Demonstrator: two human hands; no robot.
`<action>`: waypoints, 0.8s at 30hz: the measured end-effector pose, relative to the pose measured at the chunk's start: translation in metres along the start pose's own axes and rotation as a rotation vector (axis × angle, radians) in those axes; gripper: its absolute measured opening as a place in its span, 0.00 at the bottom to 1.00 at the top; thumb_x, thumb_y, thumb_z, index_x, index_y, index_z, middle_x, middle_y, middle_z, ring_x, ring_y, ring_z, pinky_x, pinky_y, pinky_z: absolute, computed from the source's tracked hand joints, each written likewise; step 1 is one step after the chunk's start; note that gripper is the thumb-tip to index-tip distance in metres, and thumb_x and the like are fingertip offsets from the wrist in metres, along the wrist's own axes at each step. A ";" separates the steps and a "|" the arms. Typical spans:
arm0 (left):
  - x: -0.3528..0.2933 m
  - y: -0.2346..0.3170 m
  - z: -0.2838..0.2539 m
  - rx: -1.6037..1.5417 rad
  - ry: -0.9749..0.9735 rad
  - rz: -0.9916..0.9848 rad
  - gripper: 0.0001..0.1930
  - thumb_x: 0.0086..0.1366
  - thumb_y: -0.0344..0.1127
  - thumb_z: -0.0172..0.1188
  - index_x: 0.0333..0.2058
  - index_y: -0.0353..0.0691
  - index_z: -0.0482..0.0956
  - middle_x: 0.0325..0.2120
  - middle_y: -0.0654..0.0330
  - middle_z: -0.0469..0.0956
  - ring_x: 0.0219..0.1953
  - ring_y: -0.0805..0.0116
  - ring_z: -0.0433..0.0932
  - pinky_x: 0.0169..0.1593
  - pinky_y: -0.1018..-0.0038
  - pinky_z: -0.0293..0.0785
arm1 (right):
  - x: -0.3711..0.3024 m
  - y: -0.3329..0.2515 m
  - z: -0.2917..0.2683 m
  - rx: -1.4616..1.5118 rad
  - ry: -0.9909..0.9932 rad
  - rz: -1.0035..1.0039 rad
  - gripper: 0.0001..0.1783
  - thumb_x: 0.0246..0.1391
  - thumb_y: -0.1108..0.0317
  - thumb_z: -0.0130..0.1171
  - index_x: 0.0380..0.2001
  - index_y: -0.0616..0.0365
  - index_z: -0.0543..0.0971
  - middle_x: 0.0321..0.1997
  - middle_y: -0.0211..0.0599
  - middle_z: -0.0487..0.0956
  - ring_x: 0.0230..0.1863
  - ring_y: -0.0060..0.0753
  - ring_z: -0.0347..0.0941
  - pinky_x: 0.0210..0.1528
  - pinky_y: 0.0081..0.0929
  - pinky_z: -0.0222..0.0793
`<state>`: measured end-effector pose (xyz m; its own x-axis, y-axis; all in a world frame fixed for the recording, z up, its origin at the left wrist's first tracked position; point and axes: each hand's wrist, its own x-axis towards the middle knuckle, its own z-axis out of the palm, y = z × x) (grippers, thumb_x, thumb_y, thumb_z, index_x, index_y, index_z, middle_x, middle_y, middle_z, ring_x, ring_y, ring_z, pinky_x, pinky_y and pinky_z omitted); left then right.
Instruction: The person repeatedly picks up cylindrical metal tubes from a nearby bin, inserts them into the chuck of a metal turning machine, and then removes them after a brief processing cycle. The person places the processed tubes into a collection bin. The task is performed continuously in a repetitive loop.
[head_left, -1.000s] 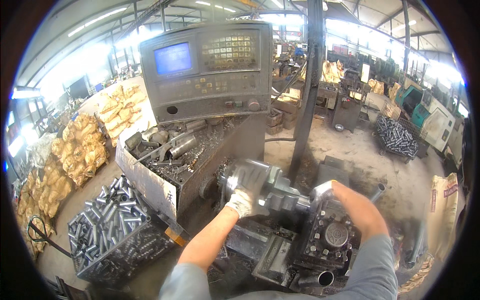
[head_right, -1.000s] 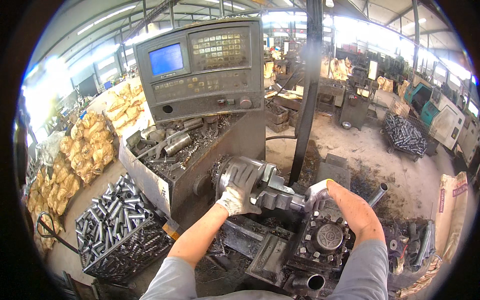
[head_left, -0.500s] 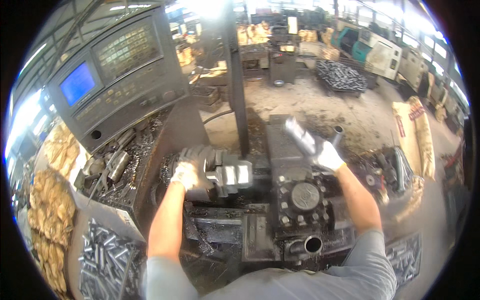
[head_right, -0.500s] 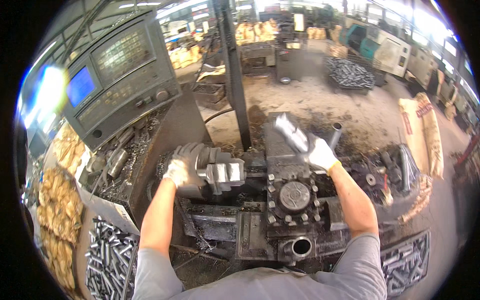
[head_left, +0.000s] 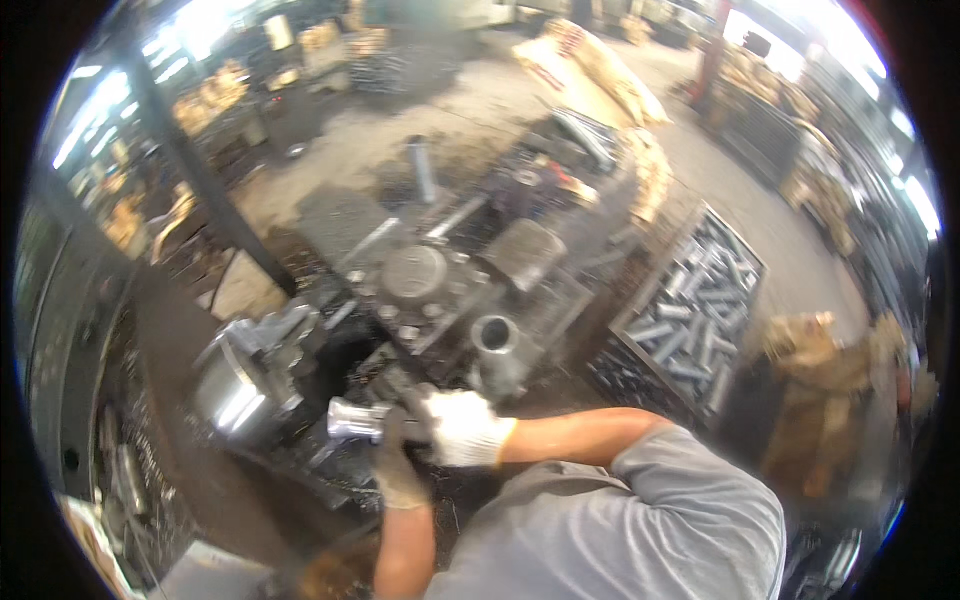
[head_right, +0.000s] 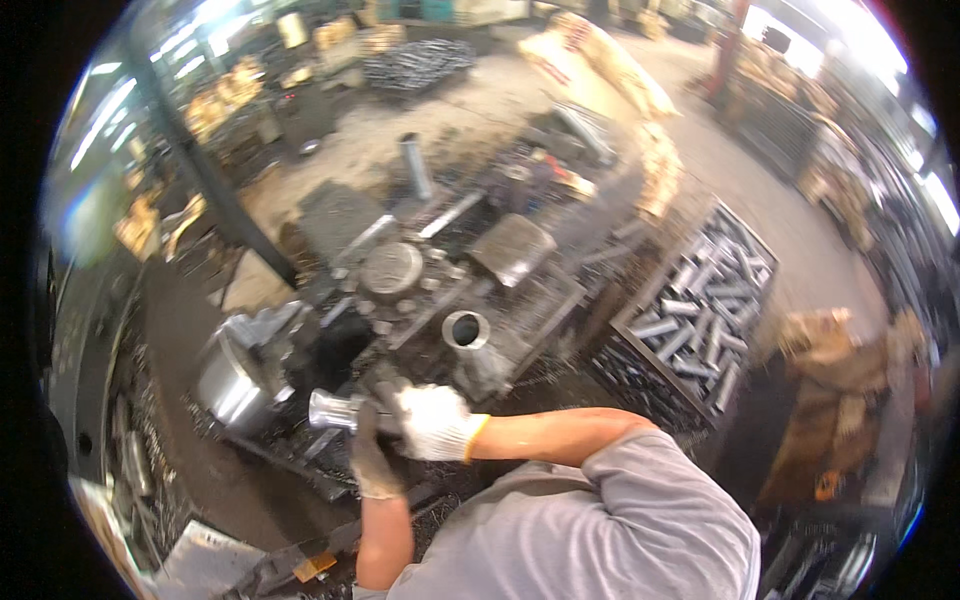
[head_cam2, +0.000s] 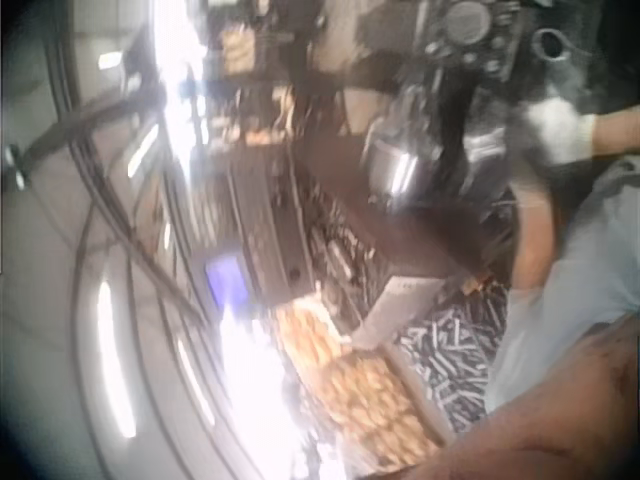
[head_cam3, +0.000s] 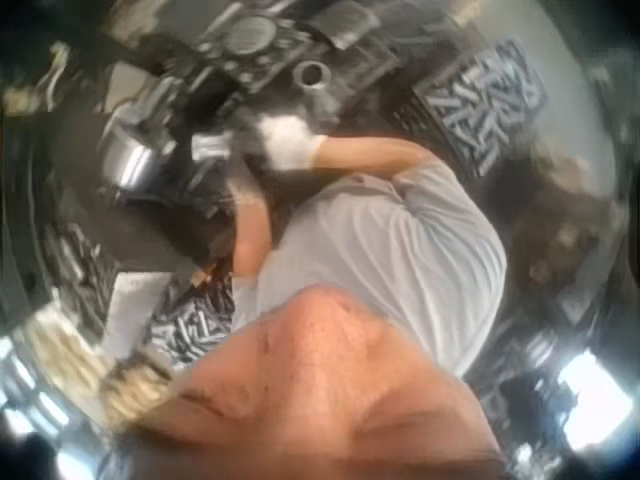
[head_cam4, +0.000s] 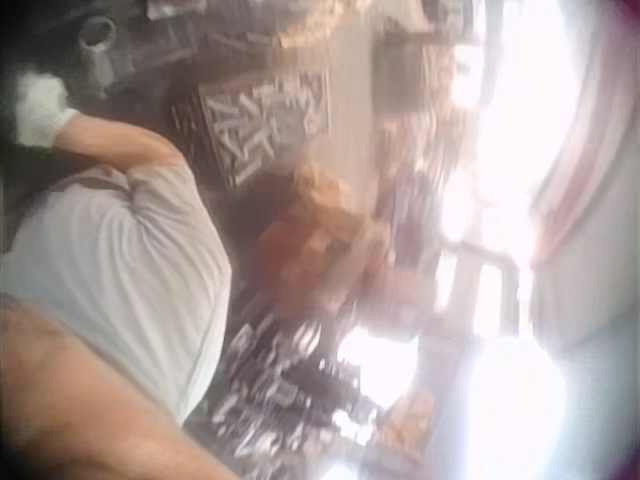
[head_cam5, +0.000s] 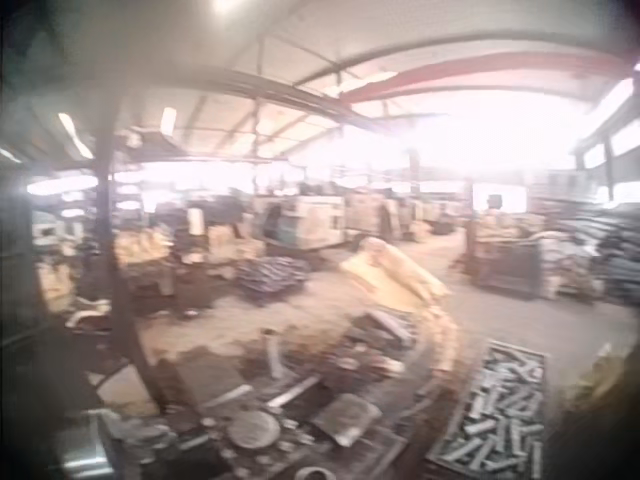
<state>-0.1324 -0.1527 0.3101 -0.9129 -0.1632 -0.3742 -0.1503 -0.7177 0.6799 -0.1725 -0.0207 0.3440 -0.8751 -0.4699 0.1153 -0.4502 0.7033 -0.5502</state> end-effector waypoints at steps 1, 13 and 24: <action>0.004 -0.004 -0.007 -0.106 0.040 -0.122 0.22 0.75 0.37 0.62 0.63 0.33 0.75 0.54 0.53 0.81 0.57 0.58 0.80 0.65 0.58 0.75 | -0.009 0.019 0.012 0.056 -0.011 -0.063 0.48 0.44 0.49 0.76 0.63 0.65 0.71 0.47 0.60 0.82 0.38 0.64 0.85 0.40 0.54 0.82; 0.001 -0.036 -0.040 0.163 0.274 -0.046 0.19 0.74 0.48 0.54 0.49 0.40 0.83 0.47 0.59 0.83 0.50 0.61 0.81 0.55 0.59 0.78 | -0.119 0.176 -0.003 0.475 -0.393 0.150 0.30 0.52 0.44 0.72 0.39 0.65 0.86 0.32 0.53 0.87 0.32 0.53 0.84 0.39 0.48 0.79; 0.015 -0.024 -0.070 0.558 0.253 0.104 0.21 0.77 0.51 0.52 0.51 0.41 0.81 0.45 0.58 0.85 0.45 0.61 0.85 0.47 0.61 0.84 | -0.318 0.447 -0.111 0.436 0.513 1.587 0.34 0.49 0.42 0.74 0.45 0.63 0.88 0.32 0.39 0.87 0.30 0.34 0.82 0.28 0.39 0.76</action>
<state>-0.1162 -0.1854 0.2443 -0.8256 -0.4172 -0.3800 -0.3038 -0.2389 0.9223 -0.1153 0.5026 0.1529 -0.3838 0.7519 -0.5360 0.8436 0.0494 -0.5348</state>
